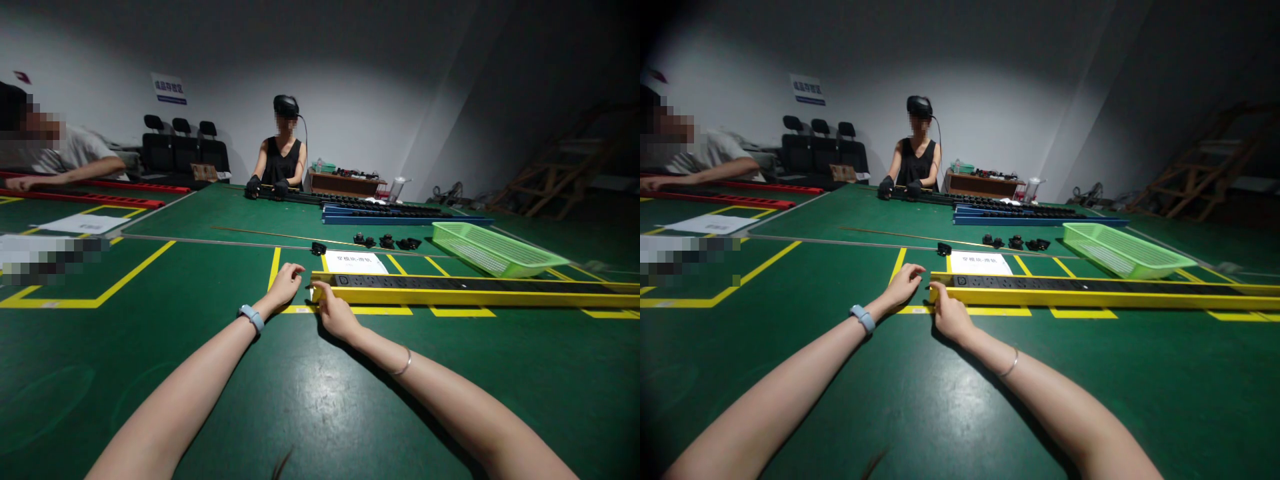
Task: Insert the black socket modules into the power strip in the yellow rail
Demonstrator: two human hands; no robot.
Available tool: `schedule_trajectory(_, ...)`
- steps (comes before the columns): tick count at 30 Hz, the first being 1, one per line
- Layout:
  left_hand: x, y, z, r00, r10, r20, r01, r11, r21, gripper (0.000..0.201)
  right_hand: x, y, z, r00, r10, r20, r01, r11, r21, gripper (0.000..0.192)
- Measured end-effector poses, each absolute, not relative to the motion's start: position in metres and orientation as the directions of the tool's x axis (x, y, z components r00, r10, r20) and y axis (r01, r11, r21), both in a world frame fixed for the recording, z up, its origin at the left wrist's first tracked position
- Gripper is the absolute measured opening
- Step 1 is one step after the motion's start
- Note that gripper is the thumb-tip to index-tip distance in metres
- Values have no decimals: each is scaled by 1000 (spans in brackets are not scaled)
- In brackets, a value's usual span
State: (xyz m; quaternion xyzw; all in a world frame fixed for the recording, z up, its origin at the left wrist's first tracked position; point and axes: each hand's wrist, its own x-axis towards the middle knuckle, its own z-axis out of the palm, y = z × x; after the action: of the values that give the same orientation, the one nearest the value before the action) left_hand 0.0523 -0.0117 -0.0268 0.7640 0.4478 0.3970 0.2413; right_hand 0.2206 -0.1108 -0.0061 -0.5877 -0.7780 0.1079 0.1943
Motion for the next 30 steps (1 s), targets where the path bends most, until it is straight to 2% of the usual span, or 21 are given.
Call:
schedule_trajectory(3,55,-15,-31,317,803,505,639,-574,512,32,221,-111,-5,-243,953,182,869,297,-395,60)
schedule_trajectory(6,58,-19,-34,428,785,447,675,-607,420,38,221,-112,-4,-281,944,172,872,326,-365,63)
schedule_trajectory(10,59,-20,-29,508,800,319,707,-598,376,40,221,-114,-2,-352,922,163,883,385,-270,53)
schedule_trajectory(14,56,-18,-19,526,793,308,718,-608,340,36,221,-114,0,-378,915,141,885,401,-237,44)
schedule_trajectory(17,59,-15,-9,479,832,280,771,-551,318,31,222,-114,2,-403,908,116,878,420,-228,36)
schedule_trajectory(20,72,-5,5,422,859,291,846,-488,214,30,223,-115,4,-421,900,117,872,437,-223,35)
schedule_trajectory(24,95,20,21,492,824,282,837,-537,109,28,225,-116,7,-426,899,99,870,438,-226,37)
schedule_trajectory(27,102,40,16,501,826,258,834,-540,111,24,226,-116,7,-425,900,93,871,435,-229,36)
schedule_trajectory(29,101,49,5,490,832,261,826,-538,167,28,227,-115,6,-426,900,93,869,436,-233,36)
schedule_trajectory(30,99,52,-1,445,841,309,833,-515,200,32,227,-114,6,-427,899,93,868,437,-235,35)
